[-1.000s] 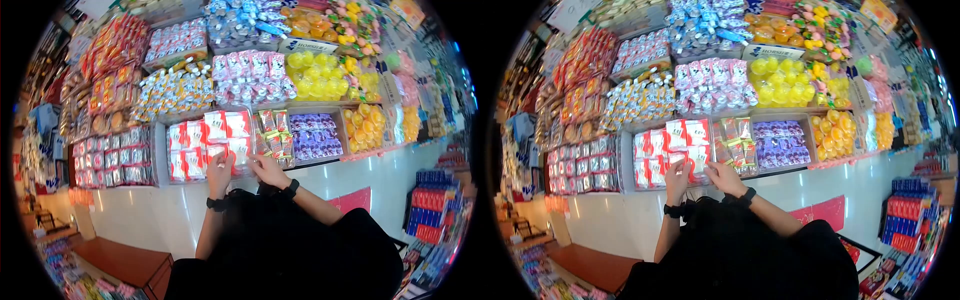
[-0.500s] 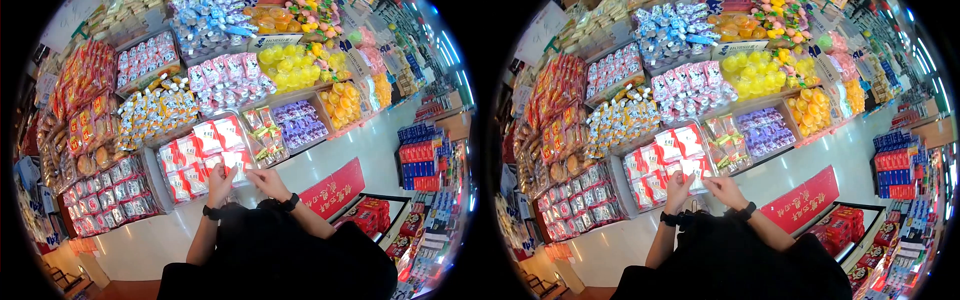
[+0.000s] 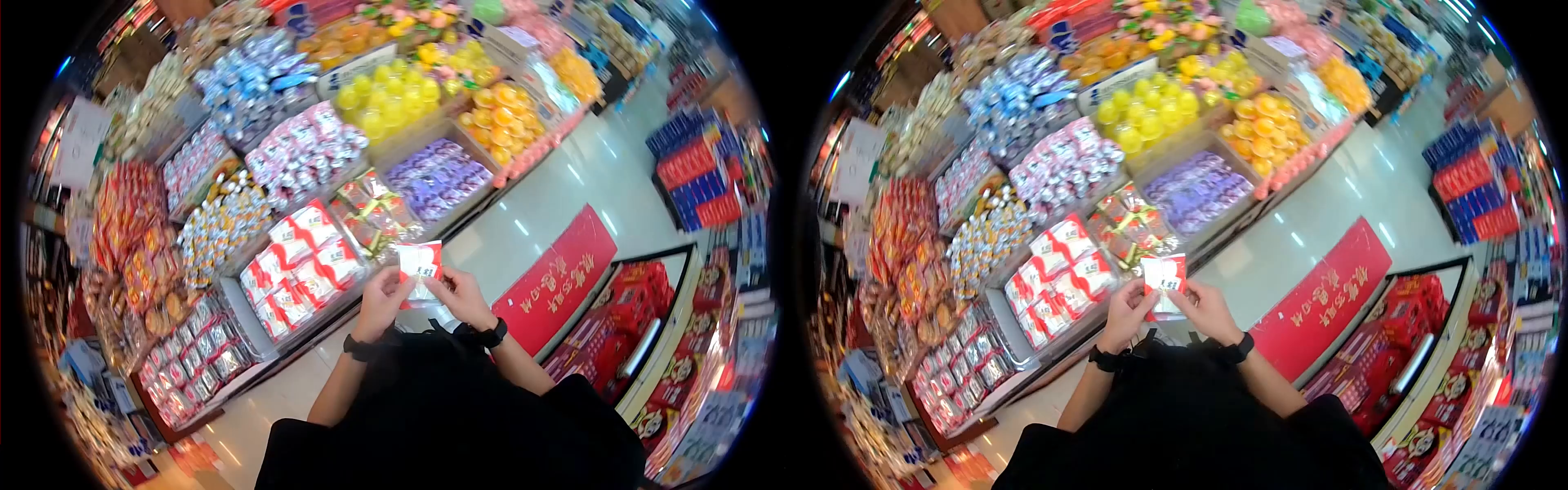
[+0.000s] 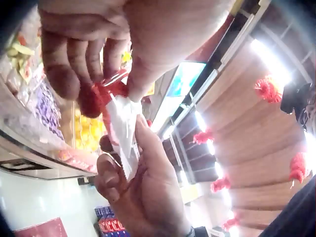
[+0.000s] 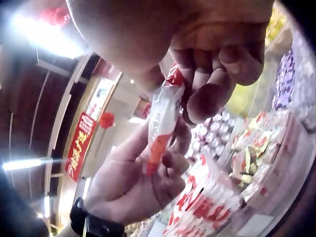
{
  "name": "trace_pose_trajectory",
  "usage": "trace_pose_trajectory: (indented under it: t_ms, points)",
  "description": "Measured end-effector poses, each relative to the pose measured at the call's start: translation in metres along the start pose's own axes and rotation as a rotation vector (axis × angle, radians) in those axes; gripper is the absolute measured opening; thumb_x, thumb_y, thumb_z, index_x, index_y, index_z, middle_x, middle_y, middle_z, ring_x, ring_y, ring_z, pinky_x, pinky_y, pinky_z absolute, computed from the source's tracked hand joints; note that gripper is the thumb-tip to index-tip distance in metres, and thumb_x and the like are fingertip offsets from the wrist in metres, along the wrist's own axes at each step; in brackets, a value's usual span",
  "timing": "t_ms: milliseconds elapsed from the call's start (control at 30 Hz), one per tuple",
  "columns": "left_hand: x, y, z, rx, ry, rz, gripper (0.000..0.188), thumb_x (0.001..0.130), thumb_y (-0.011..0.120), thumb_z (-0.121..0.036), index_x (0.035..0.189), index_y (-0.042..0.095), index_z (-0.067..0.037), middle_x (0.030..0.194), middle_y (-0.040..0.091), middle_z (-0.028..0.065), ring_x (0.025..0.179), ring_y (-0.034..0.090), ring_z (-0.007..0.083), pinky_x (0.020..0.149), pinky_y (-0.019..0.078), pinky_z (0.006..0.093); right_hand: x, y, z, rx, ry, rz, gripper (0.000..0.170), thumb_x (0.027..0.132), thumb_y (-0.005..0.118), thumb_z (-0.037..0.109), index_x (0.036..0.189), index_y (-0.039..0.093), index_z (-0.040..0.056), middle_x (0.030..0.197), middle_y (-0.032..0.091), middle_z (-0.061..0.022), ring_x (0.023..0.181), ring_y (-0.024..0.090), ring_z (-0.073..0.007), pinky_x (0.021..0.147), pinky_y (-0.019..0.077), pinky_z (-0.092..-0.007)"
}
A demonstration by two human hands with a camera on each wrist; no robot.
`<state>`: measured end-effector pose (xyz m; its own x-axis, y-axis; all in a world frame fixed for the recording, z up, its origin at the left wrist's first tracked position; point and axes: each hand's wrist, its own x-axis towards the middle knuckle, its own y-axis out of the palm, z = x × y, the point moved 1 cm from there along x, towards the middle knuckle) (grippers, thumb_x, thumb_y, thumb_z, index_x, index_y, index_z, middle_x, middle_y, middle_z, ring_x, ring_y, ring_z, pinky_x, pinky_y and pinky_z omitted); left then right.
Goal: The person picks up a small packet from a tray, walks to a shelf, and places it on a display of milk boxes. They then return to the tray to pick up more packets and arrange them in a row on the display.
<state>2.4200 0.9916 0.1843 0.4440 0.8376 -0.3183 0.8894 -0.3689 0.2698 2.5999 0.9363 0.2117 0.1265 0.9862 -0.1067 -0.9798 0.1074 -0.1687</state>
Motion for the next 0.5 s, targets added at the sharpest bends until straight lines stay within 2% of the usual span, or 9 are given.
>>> trace_pose_trajectory:
  t_ms: [67,133,233,433,467,500]
  points:
    - [-0.003,0.032,-0.005,0.111,-0.091,0.063,0.031,0.093,0.071,-0.015,0.116,0.061,0.002,0.096,0.071,0.0038,0.079,0.063,0.0053,0.062,0.0471,0.021,-0.019,-0.033,-0.003,-0.005,-0.001,-0.015,0.024,0.096,0.067,0.021,0.103,0.068,-0.0018,0.071,0.056,0.0024,0.063,0.044,-0.0039,0.056,0.0378,-0.0237]
    - [-0.005,0.065,-0.009,0.185,-0.101,0.134,0.029,0.093,0.072,-0.014,0.114,0.062,0.003,0.095,0.071,0.0037,0.078,0.063,0.0057,0.063,0.0482,0.0208,-0.04,-0.062,-0.014,0.028,0.016,-0.038,0.025,0.097,0.066,0.02,0.109,0.067,-0.0024,0.074,0.055,0.0055,0.065,0.043,-0.0019,0.057,0.0373,-0.0219]
    - [-0.003,0.109,0.003,0.227,-0.058,0.236,0.027,0.092,0.072,-0.011,0.112,0.063,0.003,0.094,0.07,0.0036,0.078,0.063,0.0058,0.065,0.0496,0.0205,-0.07,-0.098,-0.029,0.078,0.01,-0.095,0.028,0.097,0.067,0.018,0.114,0.066,-0.0034,0.08,0.058,0.0049,0.068,0.045,-0.0013,0.059,0.0391,-0.0216]
    - [-0.001,0.188,0.033,0.308,-0.046,0.386,0.022,0.091,0.073,-0.008,0.108,0.064,0.003,0.095,0.07,0.0044,0.079,0.064,0.0061,0.068,0.0511,0.0209,-0.127,-0.151,-0.062,0.328,-0.031,-0.267,0.03,0.096,0.068,0.015,0.117,0.064,-0.0051,0.096,0.068,-0.001,0.083,0.056,-0.0033,0.071,0.0492,-0.0232]
    - [0.001,0.2,0.04,0.315,-0.049,0.431,0.022,0.091,0.073,-0.007,0.108,0.064,0.003,0.096,0.07,0.0046,0.081,0.064,0.0062,0.069,0.0513,0.021,-0.14,-0.161,-0.054,0.361,-0.004,-0.331,0.025,0.095,0.067,0.013,0.115,0.066,-0.0025,0.09,0.068,-0.0022,0.082,0.058,-0.0053,0.073,0.0517,-0.0274]
    - [0.003,0.214,0.047,0.317,-0.052,0.481,0.021,0.091,0.072,-0.007,0.107,0.064,0.003,0.096,0.07,0.0047,0.082,0.064,0.0064,0.07,0.0515,0.0211,-0.151,-0.17,-0.058,0.336,-0.002,-0.38,0.026,0.095,0.067,0.014,0.114,0.066,-0.0027,0.089,0.068,-0.0027,0.081,0.058,-0.0056,0.071,0.0516,-0.0276]
